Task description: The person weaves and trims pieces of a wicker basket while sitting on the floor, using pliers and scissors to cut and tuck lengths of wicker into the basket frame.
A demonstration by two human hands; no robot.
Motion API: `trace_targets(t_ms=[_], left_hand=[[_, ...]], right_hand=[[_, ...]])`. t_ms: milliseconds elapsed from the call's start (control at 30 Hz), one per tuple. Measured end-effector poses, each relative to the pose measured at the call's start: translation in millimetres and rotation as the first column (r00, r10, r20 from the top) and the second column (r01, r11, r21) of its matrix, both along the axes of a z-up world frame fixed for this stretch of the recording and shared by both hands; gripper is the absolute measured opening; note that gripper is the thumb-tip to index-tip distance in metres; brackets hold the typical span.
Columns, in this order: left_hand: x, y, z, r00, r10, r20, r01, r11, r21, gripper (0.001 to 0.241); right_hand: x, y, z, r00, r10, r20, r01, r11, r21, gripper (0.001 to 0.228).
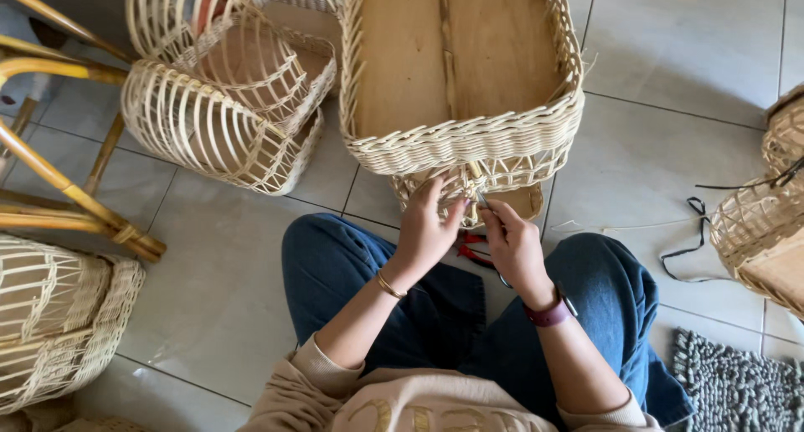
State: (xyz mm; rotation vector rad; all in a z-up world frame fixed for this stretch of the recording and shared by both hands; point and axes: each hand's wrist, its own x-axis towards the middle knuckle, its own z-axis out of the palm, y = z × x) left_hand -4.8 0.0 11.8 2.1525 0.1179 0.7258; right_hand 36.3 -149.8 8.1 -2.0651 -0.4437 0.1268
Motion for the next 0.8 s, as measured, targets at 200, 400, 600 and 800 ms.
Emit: trace_targets(t_ms=[200, 400, 600, 800], left_hand=[[10, 6, -27, 1.0, -0.02, -0.024, 0.015, 0.979, -0.204, 0.025], [7, 3, -14, 0.994, -0.038, -0.105, -0.008, 0.916, -0.402, 0.025], [8, -2, -12, 0.987, -0.037, -0.154, -0.05, 0.851, -0.522, 0.021], [6, 2, -18, 0.982, -0.027, -0.188, -0.078, 0.844, -0.531, 0.018]], right_hand=[[3, 6, -12, 0.999, -0.035, -0.035, 0.038, 0.994, 0.098, 0.014], [1, 3, -2, 0.997, 0.027, -0.077, -0.016, 0.989, 0.146, 0.016], [4, 4, -6, 1.0, 0.017, 0.005, -0.017, 0.989, 0.15, 0.016], [7, 3, -7, 0.996, 0.034, 0.08, -0.046, 0.987, 0.155, 0.015]])
